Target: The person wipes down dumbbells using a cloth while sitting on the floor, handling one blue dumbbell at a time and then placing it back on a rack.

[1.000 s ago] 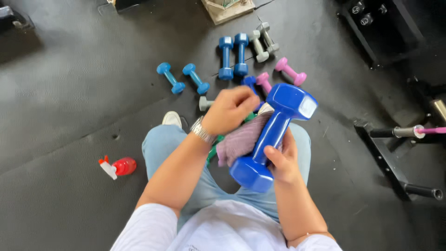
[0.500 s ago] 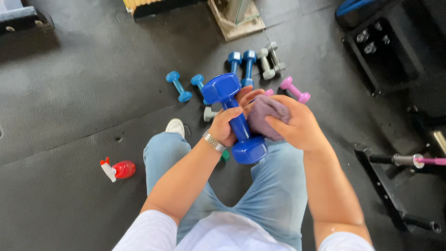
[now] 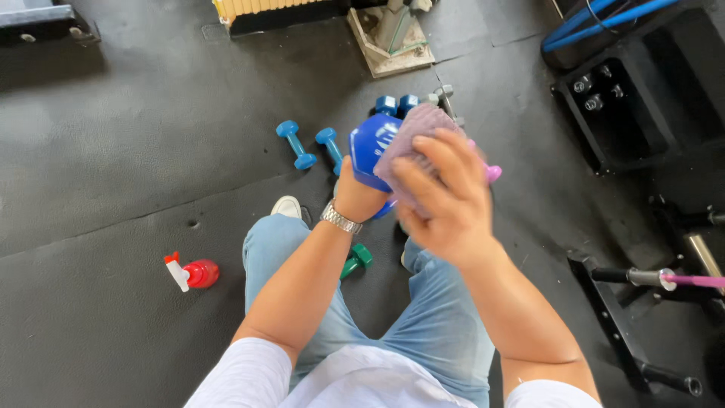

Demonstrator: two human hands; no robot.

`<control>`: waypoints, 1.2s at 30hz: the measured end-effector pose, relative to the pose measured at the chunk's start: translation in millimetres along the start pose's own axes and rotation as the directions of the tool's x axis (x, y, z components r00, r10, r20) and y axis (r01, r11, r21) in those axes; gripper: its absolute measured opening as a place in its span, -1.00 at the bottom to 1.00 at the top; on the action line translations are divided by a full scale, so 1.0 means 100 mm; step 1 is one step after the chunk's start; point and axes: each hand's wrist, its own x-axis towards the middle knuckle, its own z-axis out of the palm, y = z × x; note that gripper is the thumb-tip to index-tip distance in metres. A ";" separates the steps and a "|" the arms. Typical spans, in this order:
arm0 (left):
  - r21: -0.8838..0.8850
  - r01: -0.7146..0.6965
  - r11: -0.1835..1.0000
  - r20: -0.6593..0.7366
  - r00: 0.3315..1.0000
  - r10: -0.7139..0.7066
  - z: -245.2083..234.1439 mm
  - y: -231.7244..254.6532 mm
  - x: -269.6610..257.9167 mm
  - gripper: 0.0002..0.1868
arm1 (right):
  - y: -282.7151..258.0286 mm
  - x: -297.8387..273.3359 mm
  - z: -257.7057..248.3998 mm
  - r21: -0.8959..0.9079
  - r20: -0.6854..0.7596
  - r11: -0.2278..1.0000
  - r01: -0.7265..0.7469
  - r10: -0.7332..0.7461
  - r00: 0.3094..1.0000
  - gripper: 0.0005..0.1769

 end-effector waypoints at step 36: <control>-0.348 0.348 0.870 0.056 0.935 -0.351 0.55 -0.08 -0.45 -0.58 | -0.03 0.12 0.25 0.320 0.518 0.321 -0.892 0.728 0.448 -0.60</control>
